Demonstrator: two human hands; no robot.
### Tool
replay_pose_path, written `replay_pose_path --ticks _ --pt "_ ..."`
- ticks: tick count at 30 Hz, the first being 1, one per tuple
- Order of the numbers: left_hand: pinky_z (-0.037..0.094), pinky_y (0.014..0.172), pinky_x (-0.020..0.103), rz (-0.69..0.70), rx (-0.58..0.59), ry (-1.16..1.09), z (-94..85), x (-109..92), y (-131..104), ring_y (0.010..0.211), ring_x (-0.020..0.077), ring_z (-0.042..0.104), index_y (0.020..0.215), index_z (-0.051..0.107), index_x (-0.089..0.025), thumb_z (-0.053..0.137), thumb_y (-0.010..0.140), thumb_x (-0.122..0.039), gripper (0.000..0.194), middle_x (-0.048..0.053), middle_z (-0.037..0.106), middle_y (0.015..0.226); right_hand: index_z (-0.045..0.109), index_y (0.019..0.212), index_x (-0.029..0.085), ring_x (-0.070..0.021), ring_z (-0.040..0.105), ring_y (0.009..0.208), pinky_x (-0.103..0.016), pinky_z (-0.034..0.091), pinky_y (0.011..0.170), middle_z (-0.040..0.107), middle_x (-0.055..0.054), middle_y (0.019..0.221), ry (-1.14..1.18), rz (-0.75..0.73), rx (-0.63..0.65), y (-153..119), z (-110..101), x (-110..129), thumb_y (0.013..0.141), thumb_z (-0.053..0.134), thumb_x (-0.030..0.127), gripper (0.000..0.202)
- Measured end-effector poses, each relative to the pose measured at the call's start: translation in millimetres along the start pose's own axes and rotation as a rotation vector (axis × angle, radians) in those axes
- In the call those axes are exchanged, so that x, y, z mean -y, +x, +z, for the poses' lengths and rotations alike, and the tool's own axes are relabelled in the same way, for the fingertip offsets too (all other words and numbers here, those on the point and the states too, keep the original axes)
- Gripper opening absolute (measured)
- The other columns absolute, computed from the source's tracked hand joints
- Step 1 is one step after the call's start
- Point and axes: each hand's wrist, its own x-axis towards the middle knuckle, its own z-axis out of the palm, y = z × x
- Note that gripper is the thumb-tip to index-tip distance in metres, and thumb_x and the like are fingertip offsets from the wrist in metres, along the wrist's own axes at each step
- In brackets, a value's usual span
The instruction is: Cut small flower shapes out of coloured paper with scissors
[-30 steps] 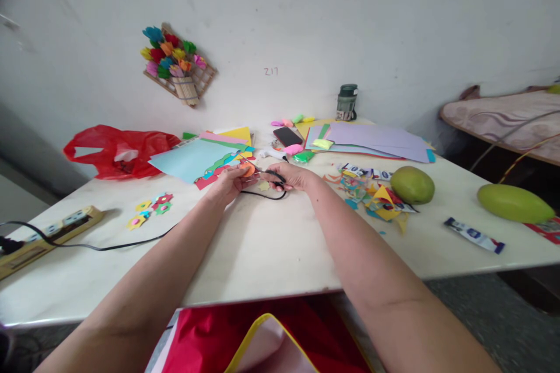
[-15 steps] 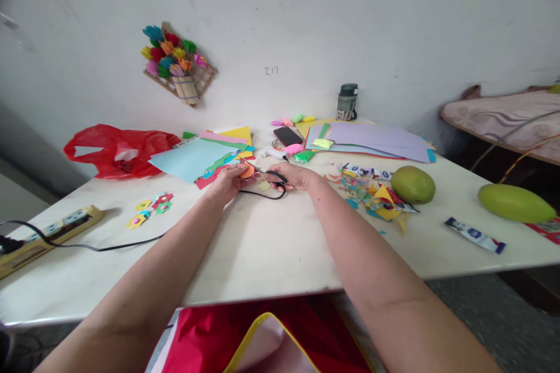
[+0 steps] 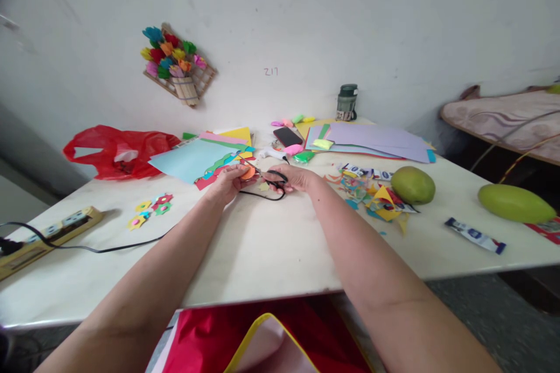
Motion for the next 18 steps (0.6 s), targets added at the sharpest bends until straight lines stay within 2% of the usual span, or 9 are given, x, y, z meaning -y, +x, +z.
replay_pose_path --ticks 13,18 --pt "0.054 0.072 0.031 0.0 0.001 -0.012 -2.3 1.9 1.6 0.069 0.0174 0.069 0.07 0.059 -0.013 0.073 0.065 -0.021 0.017 0.004 0.069 0.076 0.052 0.082 0.014 -0.0037 0.037 0.034 -0.016 0.02 0.029 0.055 0.002 0.055 -0.051 0.003 -0.055 -1.7 4.5 4.6 0.083 0.054 0.031 0.017" --pt "0.054 0.071 0.031 0.006 0.008 -0.001 -1.9 1.6 1.2 0.069 0.017 0.068 0.071 0.06 -0.013 0.074 0.064 -0.022 0.017 0.004 0.069 0.076 0.052 0.081 0.014 -0.0043 0.038 0.035 -0.016 0.019 0.028 0.055 0.002 0.054 -0.04 0.016 -0.062 -1.4 4.5 5.1 0.082 0.053 0.027 0.013"
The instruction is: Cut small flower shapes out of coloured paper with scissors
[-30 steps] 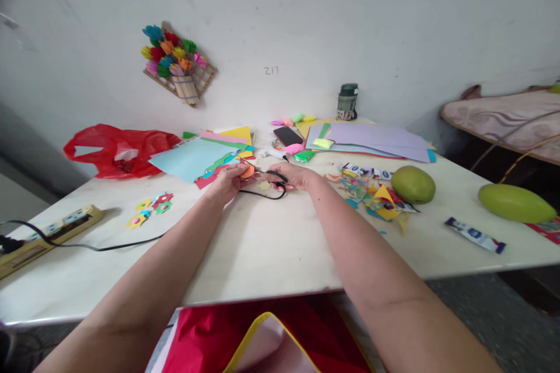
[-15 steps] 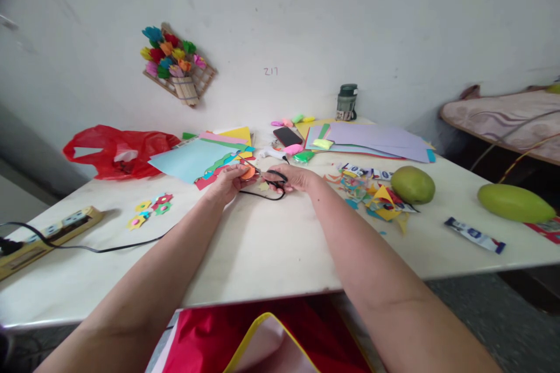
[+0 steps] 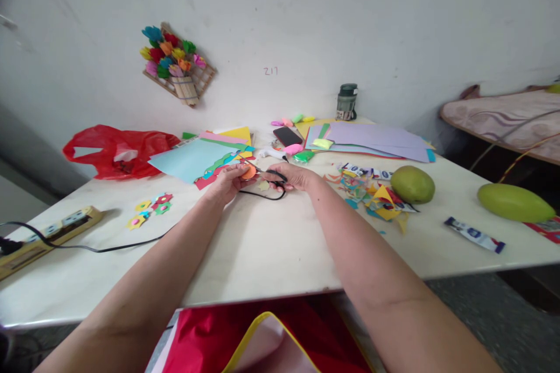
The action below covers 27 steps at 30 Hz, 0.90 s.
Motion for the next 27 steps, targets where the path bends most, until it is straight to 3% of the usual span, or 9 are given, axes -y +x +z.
replay_pose_path --ticks 27 --pt "0.054 0.069 0.031 -0.037 -0.017 0.011 1.6 -1.0 -0.6 0.075 0.0214 0.069 0.072 0.063 -0.012 0.074 0.062 -0.022 0.018 0.006 0.07 0.076 0.052 0.077 0.014 -0.0045 0.038 0.033 -0.016 0.019 0.027 0.057 0.001 0.055 0.022 0.017 0.003 2.1 -3.3 -2.0 0.079 0.053 0.022 0.008"
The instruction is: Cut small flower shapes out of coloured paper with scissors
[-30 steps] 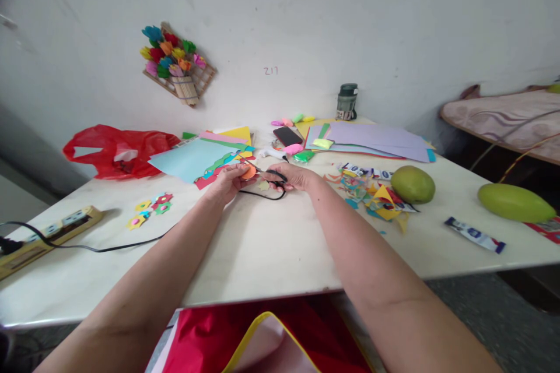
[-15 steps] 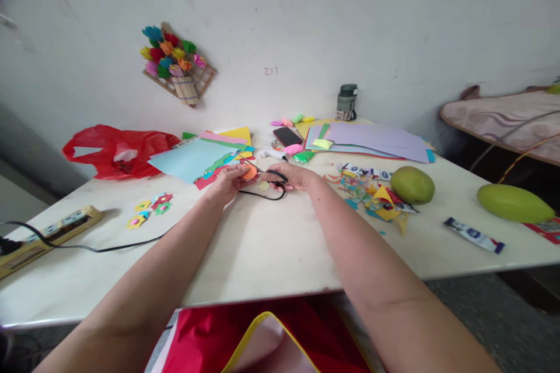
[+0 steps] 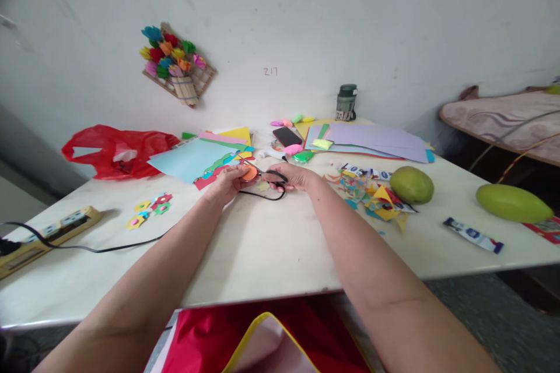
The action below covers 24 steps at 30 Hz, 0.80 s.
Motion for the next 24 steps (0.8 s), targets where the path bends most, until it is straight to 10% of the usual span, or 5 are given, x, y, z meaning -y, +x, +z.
replay_pose_path --ticks 24 --pt "0.054 0.067 0.03 -0.011 0.015 -0.011 -1.1 0.3 1.3 0.067 0.0155 0.065 0.068 0.06 -0.012 0.078 0.057 -0.024 0.024 0.004 0.068 0.074 0.053 0.08 0.013 -0.0057 0.045 0.036 -0.015 0.02 0.026 0.058 0.001 0.055 0.075 0.01 0.025 -0.2 -1.5 0.4 0.078 0.055 0.022 0.009"
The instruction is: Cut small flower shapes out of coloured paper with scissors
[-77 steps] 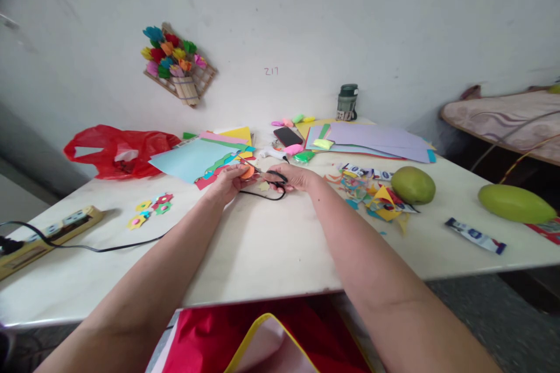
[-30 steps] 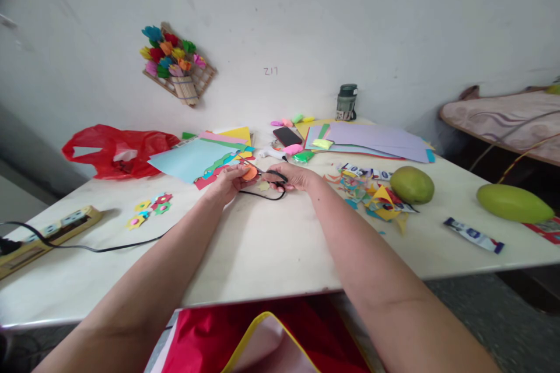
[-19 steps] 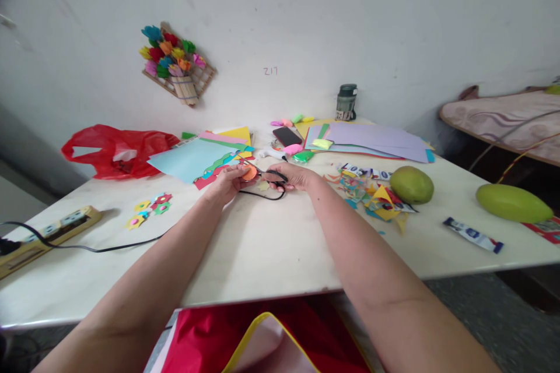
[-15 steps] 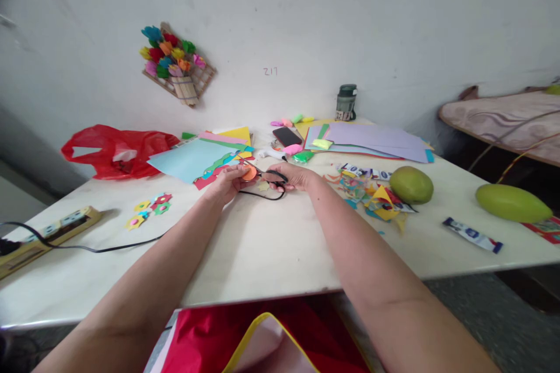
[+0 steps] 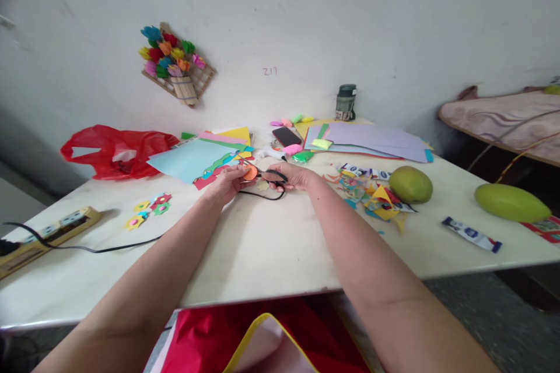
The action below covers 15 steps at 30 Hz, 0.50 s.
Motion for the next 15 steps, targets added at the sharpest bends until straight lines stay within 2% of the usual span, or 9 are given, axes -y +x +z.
replay_pose_path --ticks 6,15 --pt "0.053 0.065 0.029 0.0 -0.016 0.02 0.3 -0.2 0.2 0.065 0.0129 0.062 0.066 0.06 -0.013 0.078 0.056 -0.024 0.023 0.002 0.065 0.069 0.054 0.084 0.013 -0.0061 0.046 0.036 -0.014 0.02 0.027 0.057 0.001 0.054 0.013 0.017 0.01 -1.1 -0.5 0.9 0.079 0.053 0.02 0.01" --pt "0.051 0.06 0.026 -0.004 -0.02 0.044 0.2 -0.3 0.4 0.061 0.0113 0.059 0.067 0.061 -0.013 0.078 0.056 -0.027 0.025 0.001 0.063 0.069 0.055 0.086 0.013 -0.0055 0.045 0.037 -0.015 0.021 0.027 0.058 0.001 0.056 -0.001 0.01 0.037 -0.3 -5.4 -3.9 0.078 0.058 0.029 0.018"
